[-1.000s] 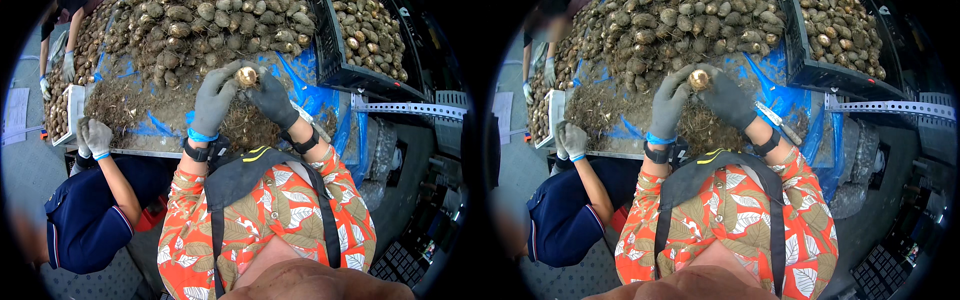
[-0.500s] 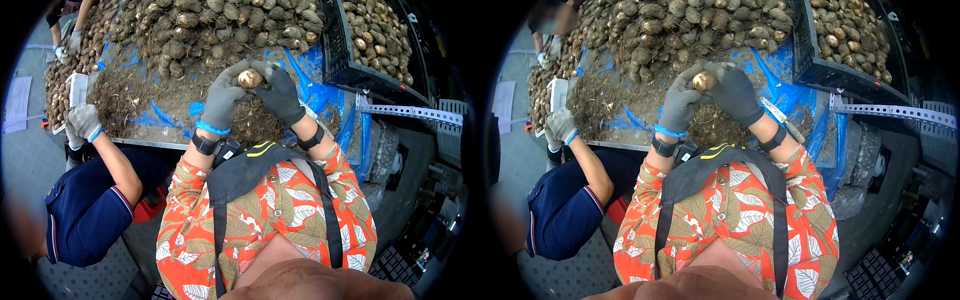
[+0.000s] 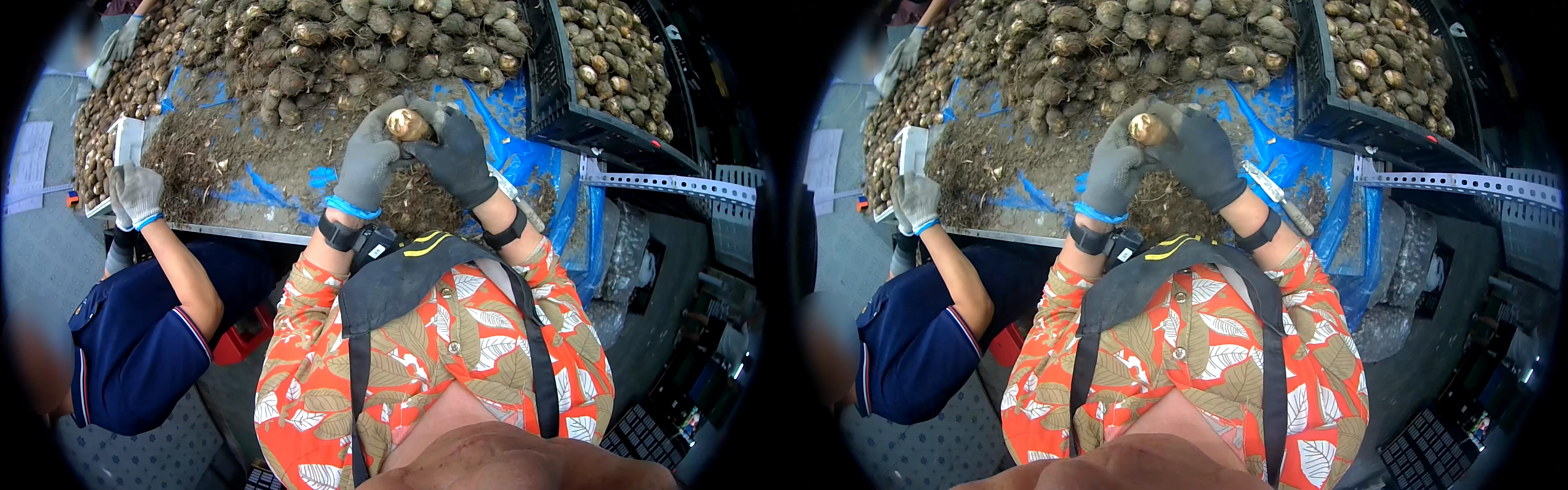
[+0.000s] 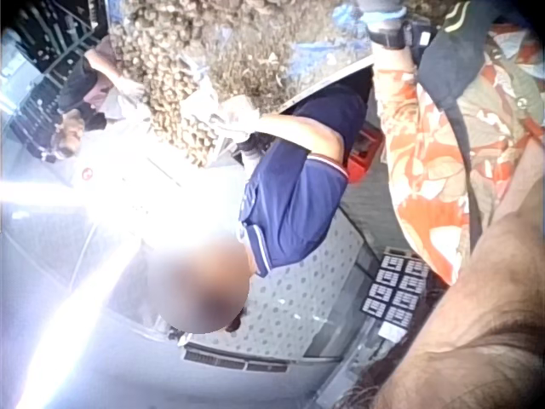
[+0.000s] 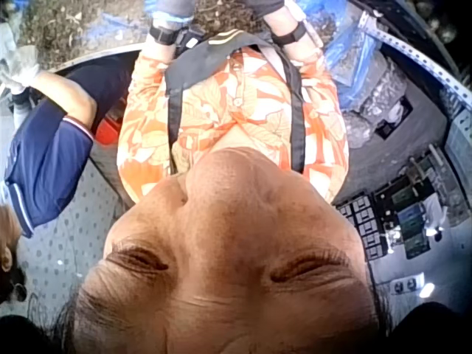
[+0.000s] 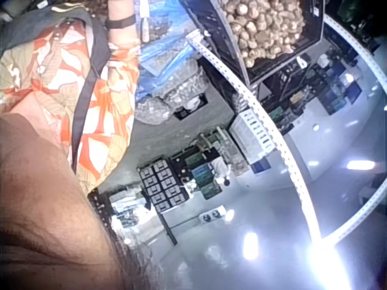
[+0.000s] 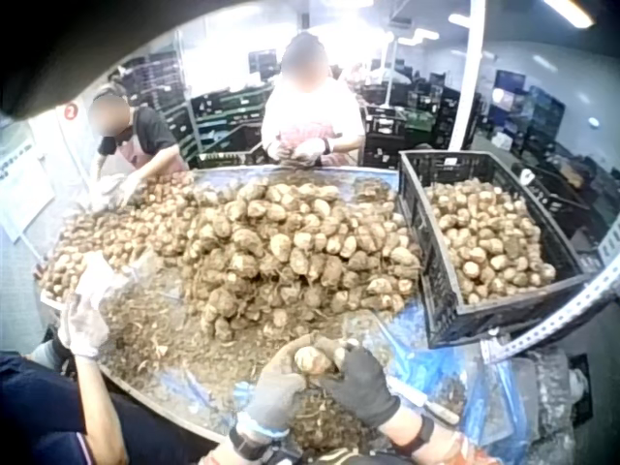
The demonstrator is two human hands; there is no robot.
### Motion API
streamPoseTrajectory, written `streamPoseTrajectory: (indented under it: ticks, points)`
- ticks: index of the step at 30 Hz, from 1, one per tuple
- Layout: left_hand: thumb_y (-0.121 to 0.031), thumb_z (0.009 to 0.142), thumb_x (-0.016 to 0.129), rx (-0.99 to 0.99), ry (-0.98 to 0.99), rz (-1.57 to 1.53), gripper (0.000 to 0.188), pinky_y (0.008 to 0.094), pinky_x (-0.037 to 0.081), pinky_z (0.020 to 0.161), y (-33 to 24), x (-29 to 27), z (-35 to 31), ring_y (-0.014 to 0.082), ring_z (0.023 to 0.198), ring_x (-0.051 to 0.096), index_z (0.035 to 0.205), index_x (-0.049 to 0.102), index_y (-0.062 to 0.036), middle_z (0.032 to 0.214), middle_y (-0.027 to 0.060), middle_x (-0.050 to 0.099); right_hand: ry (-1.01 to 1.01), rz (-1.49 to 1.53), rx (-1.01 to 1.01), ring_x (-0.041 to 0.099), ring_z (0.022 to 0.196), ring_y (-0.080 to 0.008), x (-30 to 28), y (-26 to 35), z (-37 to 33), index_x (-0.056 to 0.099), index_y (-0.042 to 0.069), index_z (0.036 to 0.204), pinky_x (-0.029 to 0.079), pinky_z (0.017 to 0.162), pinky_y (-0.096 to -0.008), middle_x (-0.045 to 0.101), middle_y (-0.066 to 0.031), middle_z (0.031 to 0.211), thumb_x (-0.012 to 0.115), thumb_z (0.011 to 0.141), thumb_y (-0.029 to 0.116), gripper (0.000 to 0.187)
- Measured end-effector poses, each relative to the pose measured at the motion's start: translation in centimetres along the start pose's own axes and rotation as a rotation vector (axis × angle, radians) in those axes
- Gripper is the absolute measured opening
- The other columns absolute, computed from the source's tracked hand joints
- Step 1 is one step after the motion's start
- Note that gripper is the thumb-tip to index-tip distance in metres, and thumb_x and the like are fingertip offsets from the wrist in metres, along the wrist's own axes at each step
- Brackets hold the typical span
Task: The person cleans root vegetables by hand, removing dirt and fibrous material from the surface before returning them to the table.
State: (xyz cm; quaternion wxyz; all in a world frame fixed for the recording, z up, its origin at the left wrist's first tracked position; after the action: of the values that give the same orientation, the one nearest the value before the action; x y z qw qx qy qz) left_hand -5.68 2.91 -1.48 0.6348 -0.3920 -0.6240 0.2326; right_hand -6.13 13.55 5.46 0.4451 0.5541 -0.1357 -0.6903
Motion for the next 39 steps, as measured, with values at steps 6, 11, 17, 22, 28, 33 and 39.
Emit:
streamPoseTrajectory:
  ticks: [6, 11, 17, 22, 28, 33, 39]
  points:
    - [0.008, 0.080, 0.045, 0.078, -0.088, 0.384, 0.062, 0.0398, 0.054, 0.088, -1.6, -0.9, 0.0, 0.0258, 0.113, 0.057, 0.141, 0.033, 0.0016, 0.131, 0.0158, 0.051, -0.006, 0.092, 0.002, 0.056, 0.102, -0.0338, -0.1, -0.8, 0.0, 0.056, 0.013, 0.126, 0.046, 0.087, -0.0413, 0.059, -0.0179, 0.108, 0.073, 0.073, 0.021, 0.057]
    - [-0.015, 0.088, 0.059, -0.048, 0.017, 0.151, 0.061, 0.0373, 0.051, 0.090, -0.8, 0.5, -1.0, 0.0232, 0.113, 0.056, 0.141, 0.034, 0.0013, 0.129, 0.0152, 0.052, 0.073, 0.363, 0.118, 0.056, 0.100, -0.0341, 0.9, -2.4, -0.5, 0.055, 0.010, 0.127, 0.046, 0.085, -0.0421, 0.059, -0.0171, 0.105, 0.070, 0.075, 0.021, 0.055]
    - [-0.018, 0.090, 0.063, 0.026, 0.089, 0.063, 0.052, 0.0306, 0.052, 0.086, -1.1, 1.3, -1.5, 0.0179, 0.105, 0.059, 0.134, 0.043, 0.0012, 0.122, 0.0103, 0.056, 0.004, 0.195, 0.077, 0.059, 0.090, -0.0326, 0.3, -4.3, -0.5, 0.060, 0.006, 0.116, 0.047, 0.076, -0.0399, 0.062, -0.0130, 0.097, 0.064, 0.077, 0.015, 0.040]
    - [-0.026, 0.088, 0.066, 0.005, 0.111, -0.103, 0.059, 0.0300, 0.051, 0.084, -0.5, 1.3, -1.3, 0.0184, 0.104, 0.060, 0.134, 0.042, 0.0010, 0.121, 0.0110, 0.056, 0.022, 0.530, 0.374, 0.062, 0.085, -0.0303, -1.3, -7.0, 0.6, 0.066, 0.006, 0.101, 0.050, 0.076, -0.0371, 0.064, -0.0119, 0.095, 0.060, 0.083, 0.018, 0.023]
    - [-0.026, 0.086, 0.067, -0.054, 0.110, 0.009, 0.060, 0.0362, 0.047, 0.094, 0.6, 1.2, -1.2, 0.0237, 0.113, 0.055, 0.133, 0.041, 0.0014, 0.123, 0.0136, 0.055, 0.049, 0.292, 0.024, 0.064, 0.087, -0.0251, -1.3, -0.9, 1.3, 0.066, 0.003, 0.094, 0.050, 0.080, -0.0334, 0.067, -0.0129, 0.100, 0.058, 0.085, 0.018, 0.019]
    - [-0.023, 0.086, 0.067, 0.067, 0.037, -0.092, 0.061, 0.0329, 0.046, 0.093, -1.4, 1.0, -0.7, 0.0225, 0.112, 0.056, 0.133, 0.038, 0.0017, 0.121, 0.0131, 0.056, 0.050, 0.492, 0.323, 0.062, 0.074, -0.0215, -1.1, -9.4, 0.2, 0.066, 0.008, 0.091, 0.049, 0.065, -0.0325, 0.064, -0.0095, 0.080, 0.052, 0.091, 0.021, 0.019]
    - [-0.007, 0.085, 0.063, 0.110, -0.105, 0.168, 0.049, 0.0311, 0.046, 0.092, -1.1, -1.2, -0.4, 0.0188, 0.111, 0.055, 0.128, 0.041, 0.0018, 0.121, 0.0126, 0.055, 0.342, 0.212, -0.237, 0.063, 0.073, -0.0250, 1.7, -0.7, 0.0, 0.067, 0.012, 0.086, 0.051, 0.065, -0.0365, 0.066, -0.0049, 0.084, 0.050, 0.092, 0.025, 0.022]
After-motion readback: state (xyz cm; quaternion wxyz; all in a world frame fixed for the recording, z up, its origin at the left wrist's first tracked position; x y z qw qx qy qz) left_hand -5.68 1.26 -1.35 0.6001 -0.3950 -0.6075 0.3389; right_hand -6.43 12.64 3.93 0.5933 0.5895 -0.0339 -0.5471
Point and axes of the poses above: each hand's wrist, its own z-axis towards the middle knuckle, its own x-axis out of the palm, y = z × x, the point moved 10 cm from there along z, towards the middle knuckle
